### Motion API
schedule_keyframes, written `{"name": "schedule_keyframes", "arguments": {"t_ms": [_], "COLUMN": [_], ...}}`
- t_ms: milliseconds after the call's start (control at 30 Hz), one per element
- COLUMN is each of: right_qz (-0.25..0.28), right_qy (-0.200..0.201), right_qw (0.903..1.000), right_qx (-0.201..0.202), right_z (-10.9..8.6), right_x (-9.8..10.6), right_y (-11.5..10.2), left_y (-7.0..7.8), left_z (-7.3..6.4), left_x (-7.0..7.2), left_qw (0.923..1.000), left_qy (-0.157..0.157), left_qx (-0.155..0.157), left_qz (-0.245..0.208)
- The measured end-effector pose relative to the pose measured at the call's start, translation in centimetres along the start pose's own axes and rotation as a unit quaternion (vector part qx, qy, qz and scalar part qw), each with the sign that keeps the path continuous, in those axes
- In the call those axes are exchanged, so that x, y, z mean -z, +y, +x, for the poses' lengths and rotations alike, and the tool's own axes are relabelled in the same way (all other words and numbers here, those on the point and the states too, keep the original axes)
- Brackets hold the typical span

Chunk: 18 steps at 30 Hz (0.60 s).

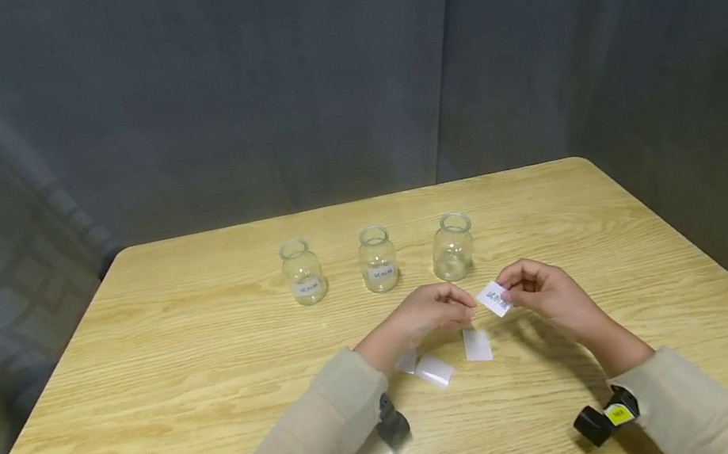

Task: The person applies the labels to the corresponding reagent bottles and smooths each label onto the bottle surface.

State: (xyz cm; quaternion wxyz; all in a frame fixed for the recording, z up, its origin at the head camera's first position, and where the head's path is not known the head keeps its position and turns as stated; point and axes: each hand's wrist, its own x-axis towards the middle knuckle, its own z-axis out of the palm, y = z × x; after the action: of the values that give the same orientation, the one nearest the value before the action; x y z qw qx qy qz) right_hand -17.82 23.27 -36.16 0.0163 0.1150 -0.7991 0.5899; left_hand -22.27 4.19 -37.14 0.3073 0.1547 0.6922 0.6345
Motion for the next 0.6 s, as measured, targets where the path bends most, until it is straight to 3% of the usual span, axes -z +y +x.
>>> {"name": "schedule_keyframes", "arguments": {"t_ms": [167,333,600], "right_qz": [0.004,0.005,-0.031], "right_qy": [0.004,-0.002,0.003], "right_qw": [0.9999,0.9998,0.9995], "right_qx": [0.015,0.021,-0.010], "right_z": [0.4,0.7,1.4], "right_x": [-0.3,-0.8,-1.3], "right_y": [0.1,0.0,-0.1], "left_y": [0.1,0.1,0.1], "left_z": [0.3,0.6,0.8], "left_x": [-0.1,-0.2,-0.2], "left_qw": [0.9981,0.9972,0.9961], "left_qy": [0.028,0.053,0.082], "left_qx": [-0.027,-0.041,-0.024], "left_qz": [-0.048,-0.033,-0.022]}}
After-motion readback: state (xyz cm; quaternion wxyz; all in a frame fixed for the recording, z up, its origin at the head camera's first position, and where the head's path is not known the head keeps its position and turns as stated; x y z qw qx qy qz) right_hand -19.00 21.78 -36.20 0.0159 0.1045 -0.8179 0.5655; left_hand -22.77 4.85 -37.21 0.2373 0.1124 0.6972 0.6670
